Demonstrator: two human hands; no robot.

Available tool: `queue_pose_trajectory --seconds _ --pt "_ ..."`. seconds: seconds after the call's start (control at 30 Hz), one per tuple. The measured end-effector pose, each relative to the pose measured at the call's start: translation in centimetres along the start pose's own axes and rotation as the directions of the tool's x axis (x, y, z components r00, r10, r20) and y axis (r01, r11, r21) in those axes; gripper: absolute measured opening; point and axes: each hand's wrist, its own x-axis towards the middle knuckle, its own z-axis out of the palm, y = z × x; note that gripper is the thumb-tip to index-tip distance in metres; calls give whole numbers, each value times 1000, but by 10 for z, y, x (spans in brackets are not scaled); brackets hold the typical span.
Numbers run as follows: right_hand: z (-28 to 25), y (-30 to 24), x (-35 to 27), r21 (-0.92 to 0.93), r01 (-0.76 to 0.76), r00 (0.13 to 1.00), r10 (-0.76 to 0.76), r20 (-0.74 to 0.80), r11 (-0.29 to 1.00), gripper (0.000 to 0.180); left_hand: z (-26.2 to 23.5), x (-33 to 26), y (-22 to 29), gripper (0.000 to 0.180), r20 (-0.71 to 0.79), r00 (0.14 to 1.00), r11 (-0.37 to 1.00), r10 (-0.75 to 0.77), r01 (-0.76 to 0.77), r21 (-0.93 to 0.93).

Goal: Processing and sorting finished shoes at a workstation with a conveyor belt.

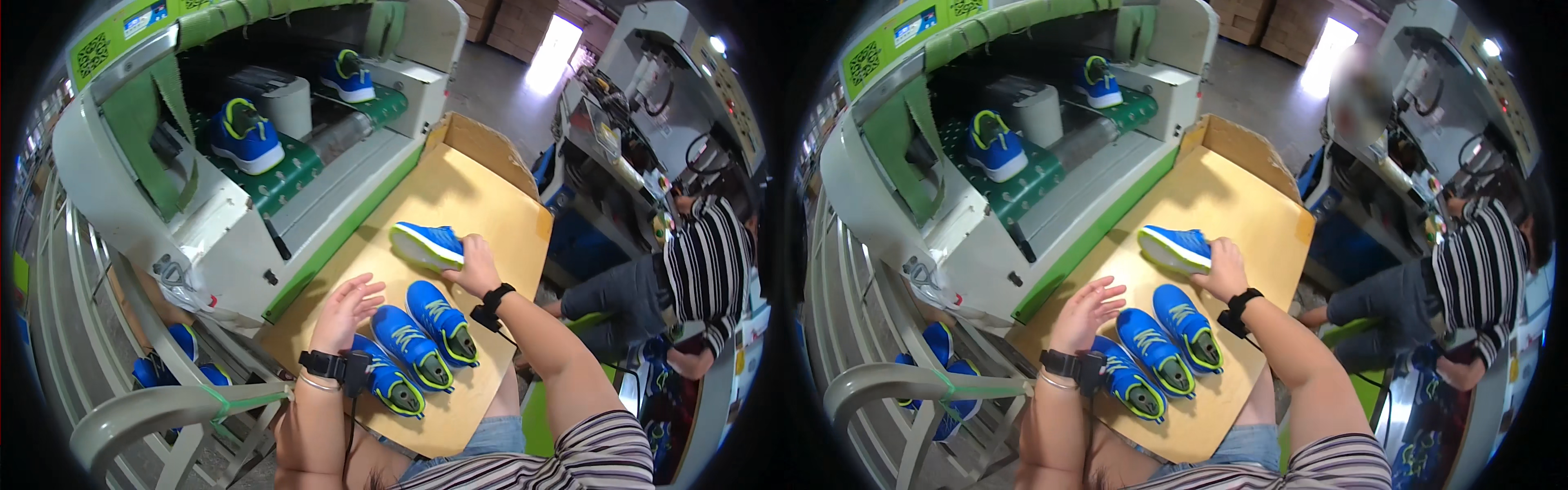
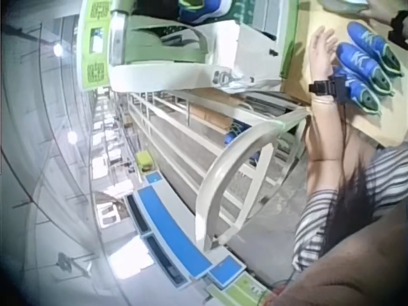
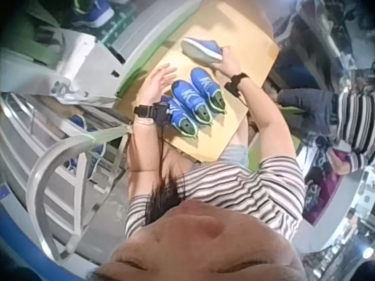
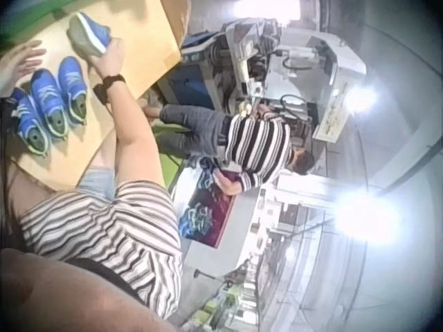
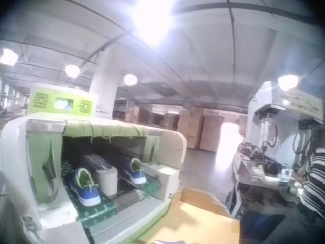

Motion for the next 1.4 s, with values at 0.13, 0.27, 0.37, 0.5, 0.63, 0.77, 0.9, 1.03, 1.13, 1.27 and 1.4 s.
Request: queue_pose_trajectory --seconds 0.13,0.27,0.37,0.5,0.63,0.77,0.9,1.03,1.13,1.27,1.4 --pt "-26 49 -72 -152 -133 976 103 -190 979 76 3 3 -3 41 63 998 1000 17 -17 2" --pt "-70 40 -154 -212 -67 984 29 -178 975 72 21 -4 -4 44 115 993 999 0 -6 52" --pt "-81 22 -185 122 96 993 -86 -85 988 64 22 -6 -7 45 128 992 998 9 -17 66" --pt "-70 -11 -177 332 -137 986 161 -46 933 62 13 -3 -12 44 102 995 990 7 -21 138" --pt "-36 -26 -163 540 -264 939 340 -45 799 72 17 -1 -15 43 75 996 981 -44 28 193" --pt "-35 -36 -162 572 -297 927 374 -17 764 70 13 -6 -15 42 47 998 972 -35 23 234" --pt "-24 -19 -166 617 -270 921 384 -57 740 72 11 4 -22 44 85 996 976 -24 5 216" --pt "-34 -28 -157 679 -214 941 335 -49 702 71 -12 7 -18 51 113 992 978 -48 24 208" --pt "-37 -26 -156 528 -212 951 298 -84 823 68 -21 10 -22 52 77 997 971 -31 11 239" --pt "-37 -14 -172 524 -221 934 333 -129 823 68 -13 18 -29 53 111 993 962 -47 15 272" --pt "-38 -22 -170 537 -243 928 355 -114 808 67 -29 22 -26 58 138 987 953 -80 35 302"
